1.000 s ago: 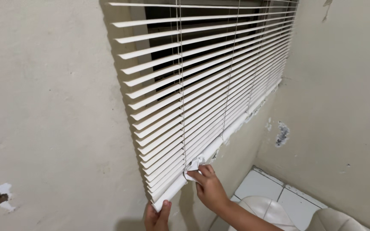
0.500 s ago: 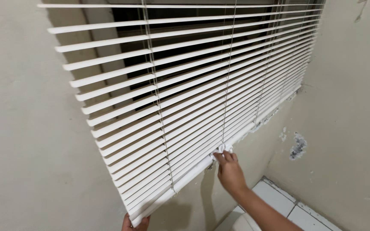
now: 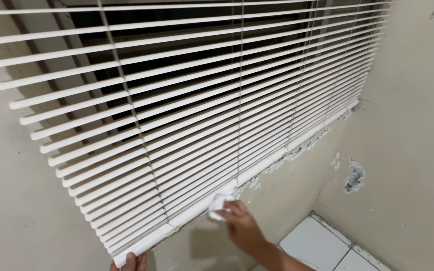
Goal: The person cleans white horizontal window blinds using a white cloth. They wipe the bottom rail and then systematically clean the slats from left to right, moving upward across the blinds.
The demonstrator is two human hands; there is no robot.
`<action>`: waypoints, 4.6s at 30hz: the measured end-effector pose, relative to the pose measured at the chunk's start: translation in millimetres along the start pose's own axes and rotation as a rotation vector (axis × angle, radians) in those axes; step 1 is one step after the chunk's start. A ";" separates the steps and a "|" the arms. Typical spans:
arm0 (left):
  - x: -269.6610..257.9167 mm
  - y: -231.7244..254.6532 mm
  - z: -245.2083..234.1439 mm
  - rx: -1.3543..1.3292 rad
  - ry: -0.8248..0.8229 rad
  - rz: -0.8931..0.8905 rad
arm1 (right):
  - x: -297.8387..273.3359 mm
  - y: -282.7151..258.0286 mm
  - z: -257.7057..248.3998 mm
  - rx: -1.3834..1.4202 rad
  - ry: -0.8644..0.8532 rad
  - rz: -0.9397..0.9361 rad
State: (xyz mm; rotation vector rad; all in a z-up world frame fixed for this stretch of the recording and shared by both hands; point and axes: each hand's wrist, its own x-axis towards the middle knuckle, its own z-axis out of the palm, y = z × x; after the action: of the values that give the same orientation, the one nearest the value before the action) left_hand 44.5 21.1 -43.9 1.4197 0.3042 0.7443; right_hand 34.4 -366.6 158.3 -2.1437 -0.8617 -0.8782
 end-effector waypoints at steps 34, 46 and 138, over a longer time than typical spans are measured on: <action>-100.0 194.6 290.4 0.995 -0.260 0.943 | 52.0 249.3 -94.0 -0.427 0.022 0.305; -94.3 166.3 296.4 1.067 -0.268 0.980 | 14.0 176.1 -23.3 -0.134 0.096 0.022; 11.6 -111.6 493.9 0.796 -0.717 1.414 | 31.3 394.6 -134.0 -0.123 0.129 0.042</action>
State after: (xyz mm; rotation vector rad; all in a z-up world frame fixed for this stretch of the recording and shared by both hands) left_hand 384.6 -353.4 -69.1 2.5181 -1.2334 1.1808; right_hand 307.1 -682.1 131.9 -2.1745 -0.7116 -1.0592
